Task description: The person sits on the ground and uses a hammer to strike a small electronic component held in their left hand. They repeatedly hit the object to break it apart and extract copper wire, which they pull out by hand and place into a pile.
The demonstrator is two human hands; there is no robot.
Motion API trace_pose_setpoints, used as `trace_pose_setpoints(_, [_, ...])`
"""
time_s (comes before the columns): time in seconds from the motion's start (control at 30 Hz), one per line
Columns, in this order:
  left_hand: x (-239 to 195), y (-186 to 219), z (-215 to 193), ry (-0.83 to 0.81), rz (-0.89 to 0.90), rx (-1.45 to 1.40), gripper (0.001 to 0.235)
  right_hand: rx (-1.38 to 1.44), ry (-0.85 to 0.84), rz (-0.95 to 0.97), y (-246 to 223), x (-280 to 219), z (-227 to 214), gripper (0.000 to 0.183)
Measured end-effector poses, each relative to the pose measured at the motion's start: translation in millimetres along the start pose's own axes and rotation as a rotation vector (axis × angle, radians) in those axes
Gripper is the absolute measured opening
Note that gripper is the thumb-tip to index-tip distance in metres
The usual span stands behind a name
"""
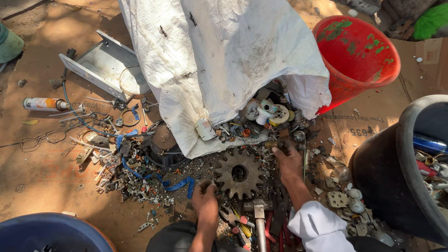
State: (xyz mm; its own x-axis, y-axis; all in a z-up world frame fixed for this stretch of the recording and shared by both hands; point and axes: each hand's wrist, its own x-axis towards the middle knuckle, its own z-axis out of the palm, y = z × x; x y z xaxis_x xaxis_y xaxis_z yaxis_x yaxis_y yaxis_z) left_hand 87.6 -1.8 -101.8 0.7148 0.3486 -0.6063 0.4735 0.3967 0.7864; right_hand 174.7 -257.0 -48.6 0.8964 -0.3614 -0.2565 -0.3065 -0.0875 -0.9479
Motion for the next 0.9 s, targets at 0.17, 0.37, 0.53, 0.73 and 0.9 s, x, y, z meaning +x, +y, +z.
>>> trace_pose_setpoints(0.17, [-22.2, 30.1, 4.7, -0.221, 0.051, 0.164, 0.040, 0.755, -0.254, 0.191, 1.4, -66.9, -8.7, 0.025])
trace_pose_setpoints(0.37, [-61.8, 43.3, -1.3, -0.612, 0.569, 0.374, 0.047, 0.601, -0.365, 0.144, 47.8, -111.2, 1.3, 0.033])
trace_pose_setpoints(0.53, [-68.7, 51.0, -6.4, -0.604, 0.471, 0.533, 0.037, 0.558, -0.388, 0.139, 70.2, -115.3, -2.0, 0.038])
trace_pose_setpoints(0.73, [-68.3, 44.5, -7.2, -0.553, 0.557, 0.620, 0.033, 0.471, -0.337, 0.304, 50.7, -117.9, 10.6, 0.048])
trace_pose_setpoints(0.9, [-56.0, 31.6, -1.4, -0.184, 0.477, 0.811, 0.034, -0.174, -0.155, 0.068, 38.3, -154.0, -2.2, 0.045])
